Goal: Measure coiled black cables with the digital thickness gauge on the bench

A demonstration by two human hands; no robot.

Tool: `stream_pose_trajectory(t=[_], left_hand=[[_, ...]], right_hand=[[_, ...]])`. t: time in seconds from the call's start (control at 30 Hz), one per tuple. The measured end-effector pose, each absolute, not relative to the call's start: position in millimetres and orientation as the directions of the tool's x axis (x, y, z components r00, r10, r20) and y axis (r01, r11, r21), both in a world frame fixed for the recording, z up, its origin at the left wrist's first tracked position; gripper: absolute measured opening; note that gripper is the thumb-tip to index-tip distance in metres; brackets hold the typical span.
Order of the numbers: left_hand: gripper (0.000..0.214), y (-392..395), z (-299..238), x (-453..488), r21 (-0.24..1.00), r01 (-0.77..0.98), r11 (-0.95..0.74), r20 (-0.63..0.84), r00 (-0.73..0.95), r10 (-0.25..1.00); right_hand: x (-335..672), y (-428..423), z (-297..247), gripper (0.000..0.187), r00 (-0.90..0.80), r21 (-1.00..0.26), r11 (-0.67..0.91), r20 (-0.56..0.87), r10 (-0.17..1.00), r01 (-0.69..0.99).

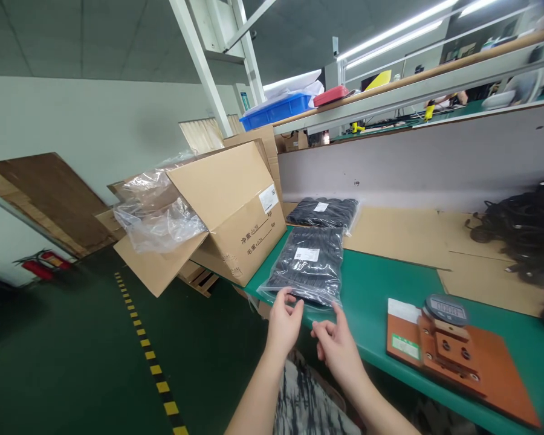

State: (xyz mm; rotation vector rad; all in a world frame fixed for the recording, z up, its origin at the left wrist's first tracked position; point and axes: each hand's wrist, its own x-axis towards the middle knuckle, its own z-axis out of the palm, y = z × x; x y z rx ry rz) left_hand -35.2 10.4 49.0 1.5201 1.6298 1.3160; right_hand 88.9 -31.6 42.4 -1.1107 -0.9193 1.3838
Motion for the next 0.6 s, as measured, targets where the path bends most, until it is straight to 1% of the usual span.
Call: stream_pose_trajectory(t=[0.1,0.2,0.37,0.43,0.53,0.6], left_hand=[[0.042,14.6,49.8,-38.2,0.930,0.354,-0.102,0.178,-0.189,0.966],[0.044,18.7,52.0,-41.1,0.952,0.297,-0.073,0.123,-0.155,0.980],[0.044,25.7,60.9,-47.2,0.969,0.245,-0.009,0.036,-0.104,0.994],[0.044,27.5,65.1,-50.8,0.971,0.240,0.006,0.017,-0.094,0.995],[0.041,28.0,69.2,-56.5,0.969,0.246,0.014,0.008,-0.088,0.996],[0.039,27.5,69.6,-59.5,0.968,0.252,0.009,0.014,-0.089,0.996]], right_hand=[[89.5,-28.8,44.5,0.107,-0.006,-0.958,-0.140,-0.143,0.990,-0.249],[88.9,-24.9,48.0,0.109,-0.023,-0.938,-0.182,-0.184,0.983,-0.294],[88.9,-12.1,54.5,0.096,-0.057,-0.914,-0.217,-0.211,0.976,-0.342],[88.9,-5.9,59.0,0.083,-0.090,-0.902,-0.237,-0.219,0.971,-0.360],[88.8,3.1,66.8,0.051,-0.136,-0.881,-0.279,-0.245,0.960,-0.382],[88.9,7.4,70.7,0.035,-0.164,-0.871,-0.307,-0.263,0.951,-0.383]])
